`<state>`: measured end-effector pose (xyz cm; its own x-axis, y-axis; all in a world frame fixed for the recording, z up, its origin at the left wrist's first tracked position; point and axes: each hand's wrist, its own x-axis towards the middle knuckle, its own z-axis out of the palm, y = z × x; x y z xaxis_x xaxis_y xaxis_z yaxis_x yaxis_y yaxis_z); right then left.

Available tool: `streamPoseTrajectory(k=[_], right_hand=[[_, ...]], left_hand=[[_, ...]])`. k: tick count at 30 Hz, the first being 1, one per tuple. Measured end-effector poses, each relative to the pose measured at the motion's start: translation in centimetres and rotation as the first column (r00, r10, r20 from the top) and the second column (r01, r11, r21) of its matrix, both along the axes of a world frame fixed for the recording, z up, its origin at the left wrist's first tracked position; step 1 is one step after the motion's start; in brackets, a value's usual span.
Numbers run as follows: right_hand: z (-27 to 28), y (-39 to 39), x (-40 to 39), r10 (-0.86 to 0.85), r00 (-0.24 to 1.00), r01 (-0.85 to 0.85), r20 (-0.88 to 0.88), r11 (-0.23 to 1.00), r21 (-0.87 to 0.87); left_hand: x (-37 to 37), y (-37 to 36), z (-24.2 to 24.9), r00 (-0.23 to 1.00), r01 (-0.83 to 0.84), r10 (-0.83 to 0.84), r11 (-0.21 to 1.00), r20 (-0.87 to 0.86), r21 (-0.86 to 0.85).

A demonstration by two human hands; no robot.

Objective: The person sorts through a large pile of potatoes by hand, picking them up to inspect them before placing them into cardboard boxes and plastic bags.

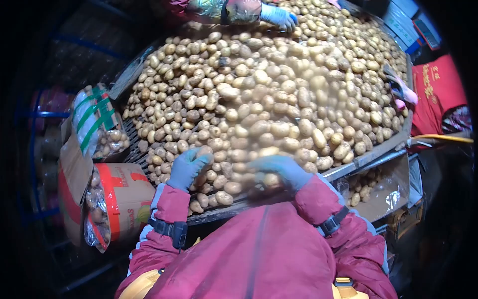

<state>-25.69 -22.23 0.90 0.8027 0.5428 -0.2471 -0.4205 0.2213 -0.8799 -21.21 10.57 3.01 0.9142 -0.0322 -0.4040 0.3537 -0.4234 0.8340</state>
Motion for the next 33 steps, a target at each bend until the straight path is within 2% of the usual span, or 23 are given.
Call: streamPoseTrajectory(k=[3,4,5,6,8,11,12,13,14,16,17,18,19,21,22,23,25,26,29,30,31,33], right_hand=[[2.4,-0.1,0.3,-0.049,0.890,0.103,-0.452,0.990,0.095],[3.1,-0.3,0.2,-0.045,0.858,0.121,-0.512,0.986,0.116],[3.7,-0.5,0.1,-0.038,0.822,0.141,-0.568,0.980,0.139],[4.2,-0.8,0.1,0.020,0.845,0.072,-0.534,0.986,0.150],[3.3,-1.2,-0.8,0.029,0.823,0.109,-0.567,0.972,0.209],[2.6,-2.9,-2.1,-0.016,0.864,0.160,-0.503,0.957,0.243],[2.8,-3.5,-2.4,-0.044,0.886,0.175,-0.461,0.954,0.245],[3.3,-4.2,-2.7,-0.075,0.906,0.192,-0.418,0.950,0.247],[4.1,-5.6,-3.5,-0.089,0.855,0.244,-0.511,0.938,0.246],[5.1,-7.2,-4.3,-0.092,0.856,0.265,-0.509,0.923,0.280],[5.7,-8.1,-4.8,-0.095,0.858,0.277,-0.506,0.914,0.298],[7.1,-9.2,-5.4,-0.121,0.842,0.283,-0.526,0.929,0.238],[5.9,-9.8,-6.2,-0.205,0.867,0.332,-0.454,0.917,0.221],[2.3,-10.7,-8.1,-0.367,0.882,0.432,-0.296,0.882,0.191],[3.7,-11.9,-8.5,-0.364,0.848,0.448,-0.384,0.881,0.154],[3.5,-12.8,-9.3,-0.404,0.844,0.480,-0.352,0.862,0.163],[2.8,-14.6,-11.1,-0.482,0.827,0.541,-0.288,0.821,0.180],[3.8,-15.2,-11.9,-0.547,0.772,0.614,-0.324,0.774,0.155],[4.4,-17.3,-14.4,-0.602,0.668,0.717,-0.437,0.678,0.161],[4.1,-17.8,-14.9,-0.636,0.625,0.741,-0.454,0.667,0.085],[2.6,-18.5,-15.6,-0.629,0.594,0.734,-0.501,0.679,0.018],[2.2,-19.8,-17.9,-0.659,0.534,0.793,-0.530,0.607,0.044]], left_hand=[[-0.4,-5.1,3.1,0.984,0.161,-0.162,0.987,-0.075,-0.024],[-0.8,-6.4,2.6,0.984,0.178,-0.177,0.984,-0.013,0.029],[-0.9,-7.7,2.7,0.956,0.282,-0.289,0.951,0.043,0.123],[-0.9,-9.2,3.6,0.912,0.373,-0.400,0.900,0.090,0.223],[-0.8,-11.9,4.6,0.788,0.499,-0.594,0.770,0.161,0.396],[-1.5,-14.7,4.5,0.618,0.575,-0.698,0.715,0.362,0.398],[-1.7,-15.3,4.5,0.610,0.606,-0.726,0.686,0.318,0.403],[-1.7,-16.0,4.8,0.661,0.626,-0.694,0.719,0.284,0.302],[-1.5,-16.7,5.3,0.706,0.636,-0.666,0.746,0.240,0.198],[-1.2,-18.0,5.3,0.782,0.613,-0.613,0.789,0.109,0.036],[-0.8,-17.9,3.9,0.797,0.598,-0.588,0.800,0.138,-0.042],[-0.2,-17.9,2.8,0.804,0.585,-0.575,0.811,0.150,-0.025],[0.4,-18.2,2.1,0.810,0.572,-0.564,0.820,0.162,-0.010],[1.1,-19.2,1.5,0.794,0.553,-0.572,0.821,0.207,0.143],[1.7,-19.7,0.4,0.691,0.541,-0.634,0.772,0.346,0.335],[2.1,-20.1,-0.4,0.672,0.550,-0.655,0.754,0.347,0.359],[3.0,-20.2,-4.0,0.543,0.469,-0.730,0.674,0.416,0.570],[3.3,-20.3,-5.1,0.503,0.448,-0.764,0.630,0.403,0.634],[3.3,-20.8,-7.2,0.400,0.347,-0.861,0.460,0.315,0.817],[3.1,-21.0,-7.5,0.362,0.303,-0.879,0.427,0.311,0.852],[2.9,-21.0,-8.0,0.373,0.306,-0.882,0.411,0.288,0.859],[3.0,-21.4,-7.9,0.345,0.308,-0.886,0.418,0.309,0.855]])
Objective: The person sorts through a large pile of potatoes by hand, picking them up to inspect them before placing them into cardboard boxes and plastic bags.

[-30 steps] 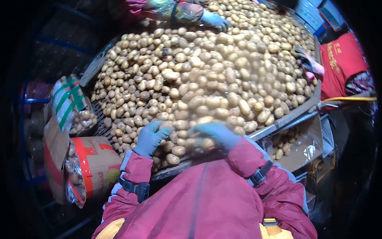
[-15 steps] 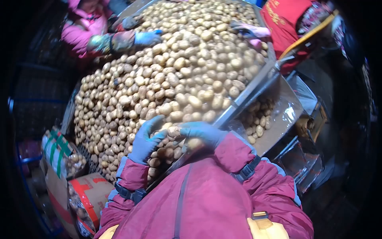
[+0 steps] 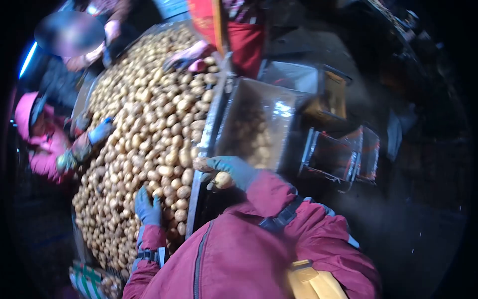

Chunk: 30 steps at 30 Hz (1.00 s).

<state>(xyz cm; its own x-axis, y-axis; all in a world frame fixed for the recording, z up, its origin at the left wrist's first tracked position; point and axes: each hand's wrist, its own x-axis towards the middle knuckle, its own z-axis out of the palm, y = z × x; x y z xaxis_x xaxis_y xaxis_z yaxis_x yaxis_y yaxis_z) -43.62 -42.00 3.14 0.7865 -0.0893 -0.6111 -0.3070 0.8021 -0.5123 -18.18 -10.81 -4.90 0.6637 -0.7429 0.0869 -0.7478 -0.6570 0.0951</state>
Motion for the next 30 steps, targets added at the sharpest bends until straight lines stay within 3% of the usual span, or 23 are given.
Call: streamPoseTrajectory(k=[2,4,7,10,11,13,14,16,20,30], right_hand=[[-0.8,-0.9,-2.2,-0.084,0.996,0.085,0.030,0.996,-0.037],[-1.6,-2.0,-5.0,-0.210,0.968,0.201,0.140,0.977,0.076],[-4.3,-3.1,-8.8,-0.422,0.894,0.410,0.153,0.906,0.104],[-5.8,-4.9,-14.4,-0.495,0.869,0.494,-0.004,0.865,0.093],[-9.1,-5.2,-16.3,-0.539,0.842,0.538,-0.011,0.839,0.080],[-9.7,-5.6,-19.3,-0.581,0.811,0.577,-0.067,0.814,-0.068],[-9.1,-5.4,-21.2,-0.639,0.753,0.648,-0.156,0.762,0.009],[-7.0,-4.8,-24.5,-0.689,0.717,0.670,-0.106,0.724,-0.167],[-7.9,-5.4,-31.7,-0.830,0.551,0.821,-0.086,0.558,-0.120],[-6.8,-3.3,-35.7,-0.894,0.407,0.838,-0.186,0.447,-0.314]], left_hand=[[-0.3,-1.1,1.6,0.996,-0.031,0.029,0.999,-0.078,-0.029],[0.2,-1.0,1.3,0.998,-0.044,0.044,0.999,-0.034,0.021],[2.0,-0.8,-0.1,0.993,-0.116,0.118,0.987,-0.016,0.108],[4.1,-1.4,-1.3,0.981,-0.175,0.182,0.980,-0.063,0.098],[4.4,-1.7,-1.1,0.978,-0.178,0.191,0.974,-0.082,0.142],[3.9,-2.6,-0.4,0.978,-0.188,0.203,0.961,-0.056,0.203],[3.7,-2.7,-0.4,0.978,-0.196,0.206,0.955,-0.025,0.222],[3.6,-2.9,-0.6,0.977,-0.211,0.215,0.946,0.010,0.245],[3.3,-3.3,-0.4,0.976,-0.213,0.217,0.938,0.014,0.275],[3.2,-4.1,0.9,0.956,-0.213,0.265,0.920,-0.122,0.328]])
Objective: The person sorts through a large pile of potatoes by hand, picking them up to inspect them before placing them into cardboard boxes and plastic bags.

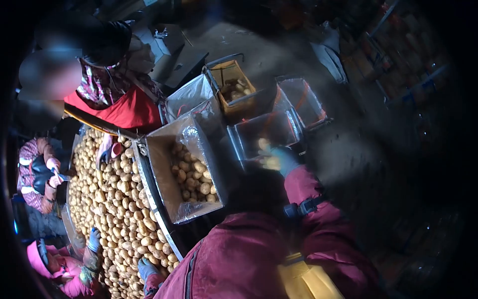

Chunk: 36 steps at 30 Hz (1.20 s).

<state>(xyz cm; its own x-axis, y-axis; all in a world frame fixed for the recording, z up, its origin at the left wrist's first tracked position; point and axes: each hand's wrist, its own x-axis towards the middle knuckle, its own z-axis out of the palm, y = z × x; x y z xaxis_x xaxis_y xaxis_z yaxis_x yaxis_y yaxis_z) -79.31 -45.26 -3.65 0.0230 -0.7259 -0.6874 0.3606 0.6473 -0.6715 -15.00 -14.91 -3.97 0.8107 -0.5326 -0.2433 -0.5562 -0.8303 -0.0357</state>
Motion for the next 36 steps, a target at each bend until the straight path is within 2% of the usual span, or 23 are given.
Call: streamPoseTrajectory(k=[3,6,10,13,16,22,24,25,28,30,33,34,36], right_hand=[[-2.4,0.6,-2.5,-0.085,0.984,0.083,0.158,0.996,0.022],[-2.4,1.2,-4.4,-0.137,0.968,0.145,0.212,0.989,-0.022],[0.6,1.5,-4.2,-0.218,0.972,0.225,0.086,0.971,-0.082],[-0.3,1.9,-4.6,-0.264,0.953,0.279,0.151,0.956,-0.091],[-1.6,2.1,-5.3,-0.248,0.942,0.261,0.226,0.965,-0.028],[-3.3,2.1,-5.3,-0.173,0.974,0.176,0.147,0.984,-0.002],[-2.6,0.8,-6.1,-0.211,0.971,0.211,0.113,0.977,0.013],[-1.6,-0.5,-6.9,-0.212,0.977,0.212,0.019,0.977,-0.008],[-1.9,-3.9,-11.3,-0.531,0.803,0.560,0.270,0.827,-0.039],[-1.3,-5.0,-12.1,-0.497,0.865,0.501,0.062,0.862,-0.080],[-0.3,-5.4,-7.6,-0.254,0.963,0.258,0.085,0.966,-0.033],[-0.6,-5.8,-5.2,-0.147,0.967,0.161,0.206,0.986,-0.052],[-1.2,-6.5,-0.6,0.067,0.897,-0.020,0.436,0.994,-0.111]], left_hand=[[-0.1,-0.2,0.4,0.999,-0.006,0.007,0.999,-0.037,0.033],[0.0,0.0,0.4,0.999,0.006,-0.005,1.000,-0.037,0.020],[-0.1,-0.3,0.4,0.999,-0.028,0.028,0.999,-0.043,0.018],[-1.0,-0.9,1.5,0.996,-0.027,0.029,0.999,-0.082,0.027],[-1.0,-1.2,1.7,0.997,-0.041,0.044,0.998,-0.065,0.053],[-0.8,-0.8,1.1,0.999,-0.020,0.021,0.999,-0.039,0.048],[-0.5,-0.6,0.9,0.999,-0.026,0.028,0.999,-0.038,0.039],[0.1,-0.3,0.1,0.999,-0.028,0.029,0.999,-0.032,0.033],[-0.3,-0.5,0.6,0.999,-0.031,0.032,0.999,-0.044,0.028],[-0.7,-0.9,1.0,0.998,-0.055,0.055,0.997,-0.017,0.051],[1.5,0.7,-0.9,0.996,0.027,-0.032,0.998,-0.081,-0.062],[0.5,0.0,0.2,0.996,-0.029,0.024,0.998,-0.090,-0.052],[0.3,0.1,0.0,1.000,0.004,-0.004,0.999,-0.010,-0.045]])
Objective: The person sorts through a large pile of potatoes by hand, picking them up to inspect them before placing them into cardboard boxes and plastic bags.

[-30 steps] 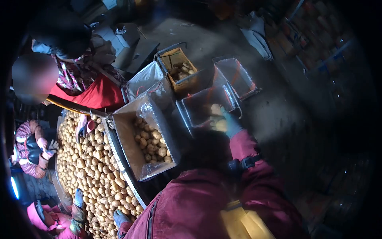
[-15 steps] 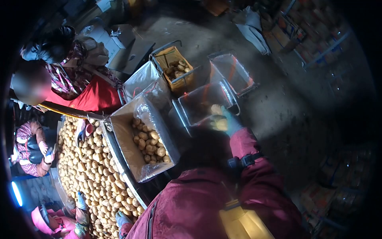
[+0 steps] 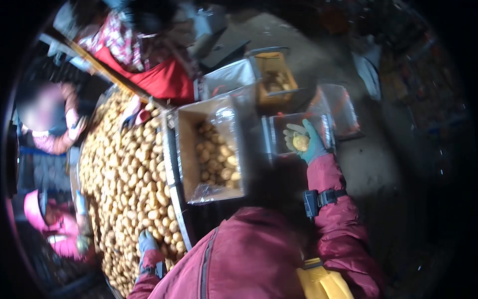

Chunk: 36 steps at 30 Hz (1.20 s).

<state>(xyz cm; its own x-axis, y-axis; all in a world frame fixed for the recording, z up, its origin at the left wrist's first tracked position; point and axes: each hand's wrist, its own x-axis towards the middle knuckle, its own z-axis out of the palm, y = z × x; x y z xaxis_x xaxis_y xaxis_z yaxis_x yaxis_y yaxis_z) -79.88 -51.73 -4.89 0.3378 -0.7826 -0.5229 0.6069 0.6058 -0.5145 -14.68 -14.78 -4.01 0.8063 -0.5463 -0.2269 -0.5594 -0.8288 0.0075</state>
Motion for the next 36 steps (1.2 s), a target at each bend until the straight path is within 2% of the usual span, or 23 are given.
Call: streamPoseTrajectory(k=[2,3,4,7,8,9,11,12,15,18,19,22,23,24,25,26,28,29,32,33,35,36], right_hand=[[1.6,-0.8,6.6,0.089,0.990,-0.097,0.114,0.993,0.068],[3.3,-1.0,9.7,0.173,0.983,-0.176,0.062,0.984,0.035],[4.8,-1.1,12.8,0.255,0.967,-0.255,0.007,0.967,0.004],[4.0,-1.1,19.8,0.352,0.928,-0.361,-0.122,0.931,-0.053],[6.8,-0.6,22.4,0.532,0.844,-0.535,-0.060,0.834,-0.133],[8.0,-0.3,24.7,0.610,0.791,-0.609,-0.050,0.775,-0.172],[7.1,0.3,28.8,0.715,0.698,-0.692,0.039,0.688,-0.217],[6.4,0.9,30.7,0.754,0.651,-0.722,0.089,0.652,-0.231],[9.1,4.0,34.7,0.799,0.599,-0.792,-0.048,0.584,-0.177],[9.6,6.6,37.9,0.806,0.591,-0.789,0.007,0.581,-0.199],[8.9,6.8,38.6,0.835,0.550,-0.816,0.008,0.540,-0.208],[8.0,8.7,39.8,0.789,0.614,-0.788,-0.024,0.612,-0.069],[7.5,9.4,39.8,0.774,0.633,-0.771,0.019,0.632,-0.081],[6.6,9.1,40.1,0.735,0.667,-0.745,0.122,0.656,0.125],[7.4,9.1,39.9,0.737,0.674,-0.736,0.049,0.662,0.142],[8.2,9.0,39.0,0.733,0.680,-0.722,-0.022,0.674,0.159],[4.2,7.3,35.6,0.720,0.693,-0.713,-0.042,0.693,0.108],[3.2,6.2,33.8,0.693,0.717,-0.680,-0.069,0.718,0.150],[2.2,1.8,27.9,0.491,0.833,-0.477,-0.254,0.871,0.118],[2.3,-0.6,25.7,0.367,0.887,-0.396,-0.279,0.917,-0.053],[2.4,-6.7,20.7,0.041,0.987,-0.056,-0.157,0.994,-0.097],[2.2,-8.6,18.3,-0.180,0.982,0.184,-0.061,0.981,0.062]], left_hand=[[0.9,0.6,-1.0,1.000,0.017,-0.017,1.000,0.003,-0.009],[0.5,0.5,-0.7,0.999,0.016,-0.017,1.000,0.051,0.015],[0.6,1.1,-1.4,0.997,0.032,-0.028,0.998,0.071,-0.052],[-0.1,1.0,-0.6,0.994,0.063,-0.055,0.995,0.097,-0.083],[-0.2,0.8,-0.3,0.995,0.063,-0.057,0.995,0.080,-0.073],[-0.6,0.3,0.5,0.998,0.019,-0.017,0.999,0.060,-0.031],[-0.3,0.9,-0.6,0.994,0.011,-0.007,0.999,0.105,-0.042],[-0.1,1.3,-1.2,0.993,0.021,-0.012,0.997,0.113,-0.078],[-0.4,1.4,-0.9,0.993,0.025,-0.008,0.989,0.120,-0.143],[-0.5,1.2,-0.3,0.991,0.043,-0.022,0.985,0.132,-0.164],[-0.7,1.4,-0.5,0.981,0.080,-0.046,0.982,0.190,-0.172],[-0.8,1.6,-0.4,0.972,0.120,-0.072,0.971,0.224,-0.209],[-0.8,1.8,-0.7,0.973,0.127,-0.079,0.968,0.218,-0.217],[-0.5,2.0,-1.2,0.973,0.145,-0.096,0.961,0.209,-0.234],[-0.3,2.0,-1.2,0.990,0.087,-0.058,0.970,0.130,-0.226],[-0.1,2.5,-2.1,0.982,0.129,-0.090,0.963,0.168,-0.238],[-0.3,2.1,-1.4,0.979,0.142,-0.106,0.968,0.175,-0.209],[-0.5,1.9,-1.0,0.977,0.143,-0.106,0.969,0.187,-0.202],[-0.2,2.3,-1.8,0.964,0.182,-0.131,0.959,0.231,-0.215],[-0.3,2.1,-1.5,0.974,0.140,-0.105,0.976,0.200,-0.168],[-0.5,1.6,-1.1,0.977,0.140,-0.110,0.977,0.183,-0.161],[-0.5,1.8,-0.9,0.978,0.140,-0.113,0.979,0.175,-0.149]])
